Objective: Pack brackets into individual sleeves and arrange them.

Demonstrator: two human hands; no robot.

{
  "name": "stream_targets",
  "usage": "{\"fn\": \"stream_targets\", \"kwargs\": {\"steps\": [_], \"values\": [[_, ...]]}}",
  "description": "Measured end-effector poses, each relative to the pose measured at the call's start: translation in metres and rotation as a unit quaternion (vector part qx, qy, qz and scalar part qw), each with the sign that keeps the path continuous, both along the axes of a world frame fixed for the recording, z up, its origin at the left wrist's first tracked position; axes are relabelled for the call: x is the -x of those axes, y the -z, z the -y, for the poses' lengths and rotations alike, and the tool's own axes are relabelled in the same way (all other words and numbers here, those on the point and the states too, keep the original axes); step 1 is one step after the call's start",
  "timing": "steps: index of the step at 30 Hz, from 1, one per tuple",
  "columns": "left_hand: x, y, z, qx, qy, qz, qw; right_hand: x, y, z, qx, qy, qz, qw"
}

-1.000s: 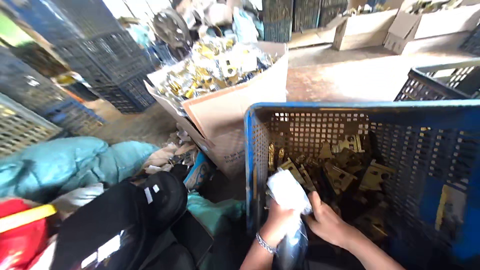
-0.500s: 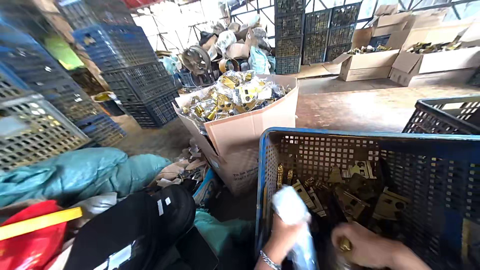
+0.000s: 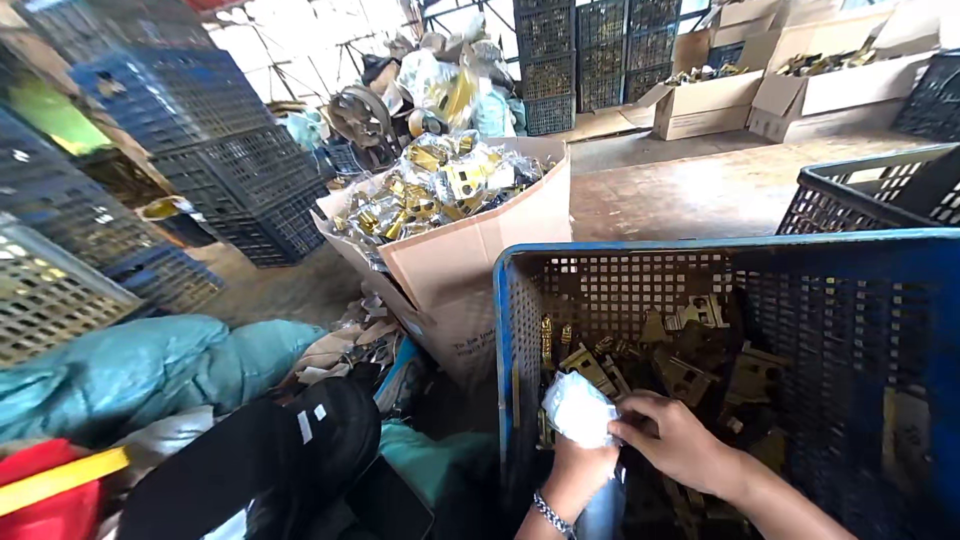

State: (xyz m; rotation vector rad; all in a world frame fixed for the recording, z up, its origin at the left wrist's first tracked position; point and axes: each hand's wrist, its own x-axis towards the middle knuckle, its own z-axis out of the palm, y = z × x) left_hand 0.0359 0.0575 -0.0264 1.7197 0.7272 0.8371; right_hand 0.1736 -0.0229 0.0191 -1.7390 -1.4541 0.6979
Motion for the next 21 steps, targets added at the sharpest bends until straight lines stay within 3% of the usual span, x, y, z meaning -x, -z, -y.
{"fn": "stream_targets", "kwargs": {"steps": [2,6,11,16,18,21], "values": [[0.003,-0.001,-0.001,0.024,0.016,0.016,0.999,-0.003,0.017,0.002,-0.047,0.028,-0.043,0.998],[0.002,-0.024,0.001,0.236,0.028,0.06,0.969,-0.008,0.014,0.004,0.038,0.043,-0.185,0.981],[-0.002,-0.007,-0.007,0.178,0.074,0.057,0.98,-0.007,0.016,0.008,0.065,0.02,-0.351,0.934],[0.004,-0.029,-0.003,0.246,0.066,0.066,0.965,-0.008,0.028,0.012,-0.019,0.064,-0.442,0.894],[0.002,-0.03,-0.006,0.26,0.053,0.086,0.96,-0.004,0.025,0.013,-0.042,0.077,-0.444,0.892],[0.003,-0.021,-0.02,0.198,-0.009,0.095,0.976,-0.005,0.023,0.02,-0.078,0.045,-0.382,0.92]]}}
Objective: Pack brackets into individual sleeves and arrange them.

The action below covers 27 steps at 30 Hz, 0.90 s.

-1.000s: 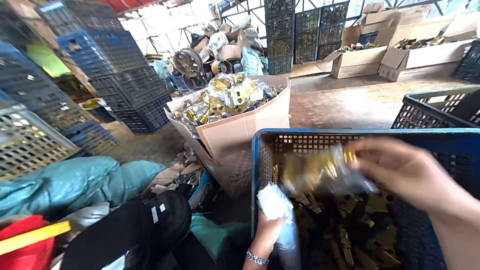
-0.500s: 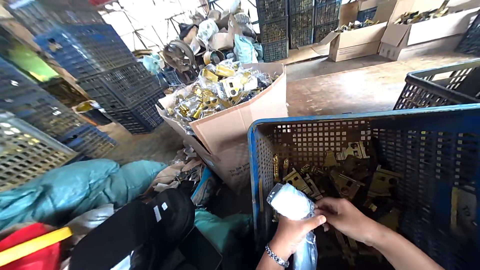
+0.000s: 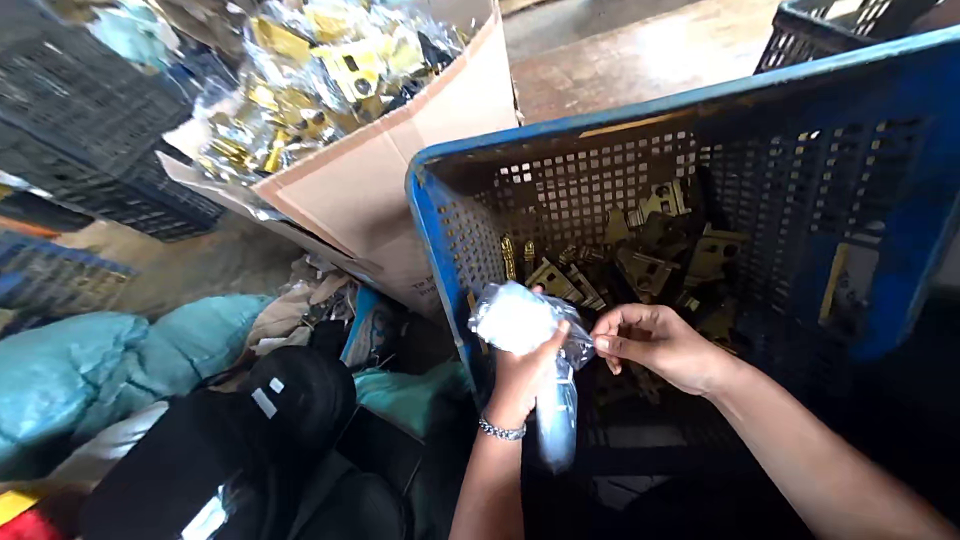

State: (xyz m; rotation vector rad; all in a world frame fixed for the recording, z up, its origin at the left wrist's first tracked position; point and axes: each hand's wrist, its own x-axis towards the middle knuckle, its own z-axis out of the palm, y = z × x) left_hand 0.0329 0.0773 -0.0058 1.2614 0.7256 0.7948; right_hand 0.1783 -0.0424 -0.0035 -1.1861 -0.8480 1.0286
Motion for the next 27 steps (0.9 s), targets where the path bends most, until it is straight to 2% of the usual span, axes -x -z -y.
{"fn": "stream_targets", "kwargs": {"steps": [3,6,13,17,19,20,22,23,24,26,27], "values": [[0.0,0.005,-0.012,-0.034,-0.044,-0.005,0.998,-0.003,0.0,0.005,0.065,-0.033,0.037,0.997],[-0.002,0.012,-0.006,-0.079,0.003,-0.041,0.996,-0.005,-0.002,0.001,0.102,-0.106,-0.002,0.989],[0.001,0.024,-0.002,-0.177,0.057,-0.088,0.979,0.007,0.017,-0.006,0.138,-0.002,-0.037,0.99],[0.0,0.016,0.003,-0.119,0.1,-0.07,0.985,0.003,0.023,0.01,0.093,-0.06,-0.112,0.988],[-0.002,0.019,-0.001,-0.149,0.057,-0.081,0.984,-0.005,0.029,0.018,0.069,-0.087,-0.093,0.989],[-0.004,0.024,-0.005,-0.216,0.011,-0.097,0.971,-0.007,0.031,0.019,0.07,-0.082,-0.076,0.991],[-0.002,0.035,-0.017,-0.383,-0.091,-0.164,0.904,-0.007,0.032,0.018,0.085,-0.049,-0.07,0.993],[-0.001,0.035,-0.022,-0.419,-0.127,-0.193,0.878,-0.005,0.033,0.018,0.093,-0.017,-0.084,0.992],[0.001,0.031,-0.022,-0.395,-0.136,-0.2,0.886,-0.002,0.033,0.016,0.101,0.02,-0.103,0.989],[0.001,0.017,-0.008,-0.184,-0.055,-0.135,0.972,0.0,0.031,0.011,0.119,0.057,-0.091,0.987],[-0.001,0.01,0.004,-0.077,0.018,-0.102,0.992,0.001,0.028,0.008,0.127,0.037,-0.053,0.99]]}}
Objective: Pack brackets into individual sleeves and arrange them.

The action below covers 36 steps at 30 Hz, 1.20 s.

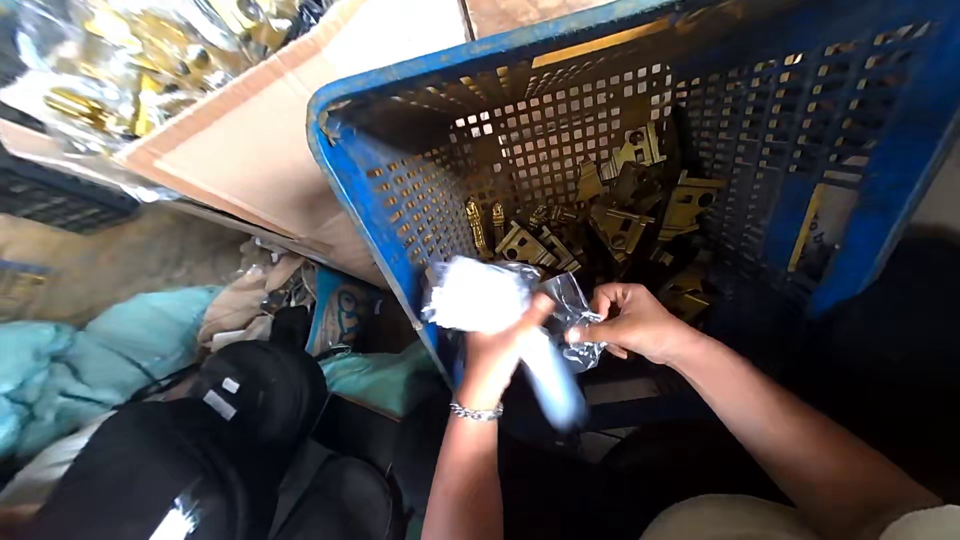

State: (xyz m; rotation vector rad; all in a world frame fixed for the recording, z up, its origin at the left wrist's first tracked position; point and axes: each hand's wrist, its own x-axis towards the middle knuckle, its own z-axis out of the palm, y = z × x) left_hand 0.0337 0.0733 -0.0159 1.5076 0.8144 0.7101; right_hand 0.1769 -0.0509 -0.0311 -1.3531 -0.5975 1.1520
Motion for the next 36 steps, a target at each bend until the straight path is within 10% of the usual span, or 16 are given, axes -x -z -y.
{"fn": "stream_targets", "kwargs": {"steps": [3,8,11,14,17,26,30,33,36], "values": [[-0.007,-0.007,0.017,0.097,0.132,-0.002,0.987,-0.003,-0.021,-0.006,0.017,-0.122,0.12,0.985],[0.006,0.007,-0.025,-0.17,-0.002,-0.047,0.984,-0.036,-0.015,-0.021,-0.03,0.038,0.145,0.988],[0.011,0.014,-0.032,-0.138,-0.089,-0.036,0.986,-0.032,0.021,-0.02,0.053,-0.087,0.259,0.961],[0.011,0.008,-0.031,-0.064,-0.089,0.031,0.994,0.004,0.071,-0.024,0.152,-0.44,0.443,0.766],[0.006,0.004,-0.026,-0.035,-0.088,0.047,0.994,0.015,0.107,-0.028,0.137,-0.558,0.522,0.63],[0.002,0.004,-0.029,-0.036,-0.097,0.04,0.994,-0.035,0.056,0.043,0.129,-0.151,0.473,0.858],[0.004,0.012,-0.026,-0.053,-0.099,0.028,0.993,-0.033,0.022,0.056,-0.008,0.111,0.139,0.984],[0.002,0.014,-0.025,-0.043,-0.105,0.034,0.993,-0.028,-0.014,0.039,-0.073,0.065,-0.1,0.99],[0.001,0.008,-0.019,-0.012,-0.093,0.016,0.995,-0.014,-0.036,0.01,-0.014,-0.077,-0.049,0.996]]}}
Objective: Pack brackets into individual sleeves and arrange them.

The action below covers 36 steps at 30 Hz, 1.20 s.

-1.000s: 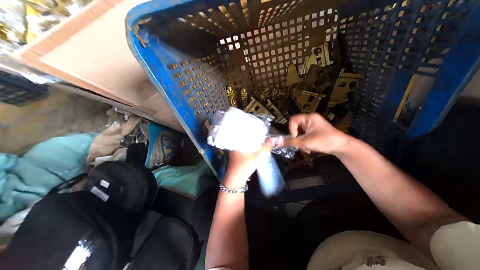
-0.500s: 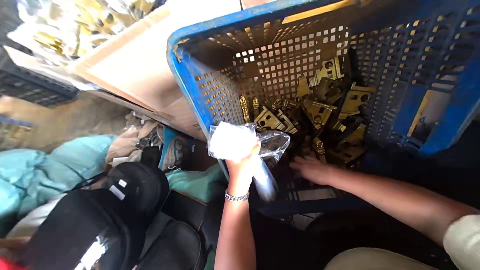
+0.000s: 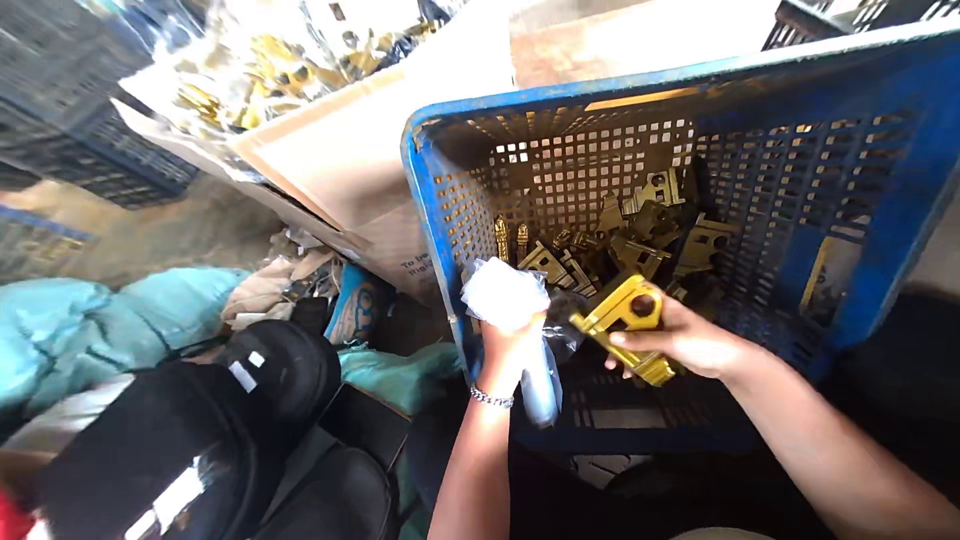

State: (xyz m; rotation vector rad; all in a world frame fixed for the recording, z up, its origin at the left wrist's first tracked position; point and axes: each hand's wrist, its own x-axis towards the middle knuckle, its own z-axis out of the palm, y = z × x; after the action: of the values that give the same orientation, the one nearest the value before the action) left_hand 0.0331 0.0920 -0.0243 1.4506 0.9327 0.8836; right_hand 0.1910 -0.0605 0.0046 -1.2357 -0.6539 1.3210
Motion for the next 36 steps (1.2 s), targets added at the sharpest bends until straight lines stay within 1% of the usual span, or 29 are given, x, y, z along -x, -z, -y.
{"fn": "stream_targets", "kwargs": {"steps": [2,3,4,6,7,8,9,10,12,14,15,16,18,20,21,22,23,25,26,27,28,29,30,31,32,33,34,35,36], "values": [[-0.001,-0.011,0.008,0.067,0.014,0.014,0.998,0.008,-0.001,-0.022,0.049,-0.016,0.065,0.997],[-0.002,-0.017,0.01,0.103,0.014,0.027,0.994,0.014,0.002,-0.032,0.056,0.004,0.145,0.988],[-0.001,-0.023,0.01,0.126,0.007,0.038,0.991,0.018,0.008,-0.039,0.059,0.016,0.267,0.962],[0.002,-0.028,0.007,0.144,0.003,0.036,0.989,0.029,0.011,-0.05,0.109,-0.042,0.485,0.867],[0.004,-0.027,0.007,0.139,0.01,0.016,0.99,0.037,0.01,-0.055,0.138,-0.108,0.539,0.823],[0.006,-0.025,0.008,0.118,0.027,-0.013,0.993,0.042,0.011,-0.059,0.162,-0.163,0.552,0.802],[0.008,-0.021,0.009,0.077,0.049,-0.05,0.995,0.042,0.016,-0.063,0.177,-0.181,0.542,0.802],[0.009,-0.017,0.01,0.016,0.078,-0.087,0.993,0.038,0.022,-0.067,0.178,-0.162,0.516,0.822],[0.007,-0.008,0.014,-0.124,0.118,-0.127,0.977,0.027,0.035,-0.069,0.117,-0.081,0.421,0.896],[-0.001,0.001,0.015,-0.229,0.098,-0.121,0.961,0.023,0.038,-0.068,0.039,-0.009,0.284,0.958],[-0.005,0.007,0.011,-0.239,0.059,-0.105,0.963,0.021,0.033,-0.066,0.019,0.008,0.212,0.977],[-0.007,0.008,0.006,-0.219,0.015,-0.081,0.972,0.019,0.029,-0.062,-0.007,0.025,0.16,0.987],[-0.004,0.002,0.007,-0.158,-0.011,-0.022,0.987,0.017,0.028,-0.055,-0.064,0.094,0.15,0.982],[0.002,-0.005,0.028,-0.185,0.067,-0.007,0.98,0.015,0.033,-0.052,-0.089,0.148,0.247,0.954],[0.002,-0.005,0.038,-0.205,0.122,0.013,0.971,0.012,0.038,-0.051,-0.1,0.144,0.321,0.931],[0.0,-0.003,0.043,-0.196,0.162,0.035,0.967,0.007,0.04,-0.047,-0.098,0.109,0.398,0.905],[0.001,-0.002,0.042,-0.16,0.174,0.042,0.971,0.001,0.032,-0.039,-0.054,0.037,0.461,0.885],[0.005,-0.005,0.028,-0.037,0.111,0.039,0.992,-0.014,-0.003,-0.031,0.098,-0.189,0.521,0.827],[0.009,-0.009,0.017,0.023,0.064,0.046,0.997,-0.019,-0.02,-0.028,0.121,-0.285,0.528,0.791],[0.012,-0.012,0.007,0.061,0.032,0.059,0.996,-0.023,-0.045,-0.025,0.115,-0.352,0.527,0.765],[0.015,-0.014,0.0,0.073,0.017,0.069,0.995,-0.03,-0.069,-0.018,0.051,-0.354,0.53,0.769],[0.016,-0.015,-0.002,0.075,0.02,0.076,0.994,-0.041,-0.087,-0.008,-0.071,-0.281,0.534,0.794],[0.015,-0.015,0.0,0.066,0.028,0.077,0.994,-0.05,-0.099,-0.004,-0.209,-0.155,0.538,0.802],[0.013,-0.014,0.004,0.06,0.038,0.074,0.995,-0.055,-0.113,-0.008,-0.3,-0.024,0.524,0.796],[0.01,-0.015,0.009,0.064,0.046,0.065,0.995,-0.055,-0.125,-0.017,-0.343,0.1,0.515,0.779],[0.008,-0.016,0.013,0.063,0.055,0.046,0.995,-0.052,-0.132,-0.027,-0.337,0.193,0.528,0.755],[0.007,-0.015,0.016,0.051,0.063,0.026,0.996,-0.046,-0.13,-0.033,-0.294,0.224,0.562,0.74],[0.007,-0.012,0.018,0.03,0.074,0.012,0.997,-0.036,-0.119,-0.037,-0.244,0.194,0.588,0.746],[0.006,-0.009,0.02,0.008,0.087,0.008,0.996,-0.023,-0.101,-0.038,-0.191,0.119,0.599,0.768]]}}
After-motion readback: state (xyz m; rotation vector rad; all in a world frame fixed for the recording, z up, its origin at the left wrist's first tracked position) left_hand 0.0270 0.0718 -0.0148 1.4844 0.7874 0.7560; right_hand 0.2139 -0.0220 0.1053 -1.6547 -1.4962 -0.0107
